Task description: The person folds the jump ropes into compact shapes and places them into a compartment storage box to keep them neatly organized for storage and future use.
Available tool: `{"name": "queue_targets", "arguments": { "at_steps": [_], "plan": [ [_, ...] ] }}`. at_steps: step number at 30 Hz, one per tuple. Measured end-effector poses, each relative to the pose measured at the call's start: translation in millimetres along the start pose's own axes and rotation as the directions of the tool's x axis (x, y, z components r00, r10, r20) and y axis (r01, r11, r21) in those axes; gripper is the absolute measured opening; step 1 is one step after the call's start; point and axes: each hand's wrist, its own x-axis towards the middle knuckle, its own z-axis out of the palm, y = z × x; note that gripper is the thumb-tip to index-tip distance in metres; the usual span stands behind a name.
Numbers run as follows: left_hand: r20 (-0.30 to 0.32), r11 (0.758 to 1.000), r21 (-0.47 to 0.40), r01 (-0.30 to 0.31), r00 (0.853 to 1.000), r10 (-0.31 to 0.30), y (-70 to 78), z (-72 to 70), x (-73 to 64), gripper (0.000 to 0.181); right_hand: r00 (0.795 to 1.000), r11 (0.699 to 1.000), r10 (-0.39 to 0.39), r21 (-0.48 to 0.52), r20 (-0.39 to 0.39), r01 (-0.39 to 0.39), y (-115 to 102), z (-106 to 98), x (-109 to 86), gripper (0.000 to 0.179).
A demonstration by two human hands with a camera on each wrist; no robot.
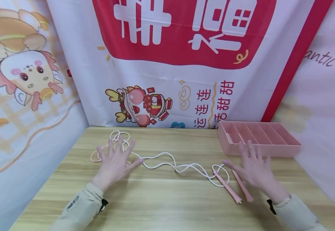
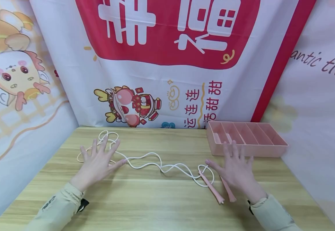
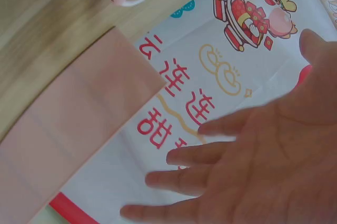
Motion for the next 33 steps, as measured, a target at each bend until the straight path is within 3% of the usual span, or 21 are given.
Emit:
{"name": "queue_targets", "arguments": {
  "at_steps": [4,10,12,15,19,26,33],
  "plan": [
    [0.01,1.0,-0.02,-0.001,1.0,0.001,0.5,-2.9,0.3,0.093,0.998,0.998,-0.031,0.057,-0.048,0.033,-1.8,-3.4,2.0,0.105],
    [-0.056,0.996,-0.078,-0.045,0.998,0.041,4.1,-5.1,4.2,0.084,0.992,0.994,-0.06,0.088,-0.109,0.07,1.8,-8.3,2.7,0.089],
    [-0.066,0.993,-0.097,-0.062,0.996,0.055,7.0,-5.7,5.1,0.082,0.995,0.995,-0.062,0.068,-0.076,0.067,4.1,-6.3,1.1,0.09],
    [-0.059,0.989,-0.126,-0.079,0.996,0.072,12.0,-7.1,5.1,0.081,0.998,0.999,-0.033,0.017,0.053,0.032,7.0,-0.1,-2.0,0.084],
    [-0.056,0.985,-0.141,-0.096,0.994,0.089,16.2,-8.6,4.0,0.078,0.981,0.999,-0.008,-0.037,0.196,0.015,9.1,9.5,-4.8,0.076],
    [-0.038,0.982,-0.158,-0.108,0.994,0.103,19.3,-10.4,-1.7,0.074,0.981,0.999,-0.025,-0.02,0.194,0.029,6.7,20.1,-5.2,0.07],
    [-0.069,0.959,-0.201,-0.2,0.979,0.19,25.8,-13.4,-9.0,0.069,0.983,0.991,-0.097,0.109,0.157,0.08,7.7,28.7,-7.1,0.056]
  ]
}}
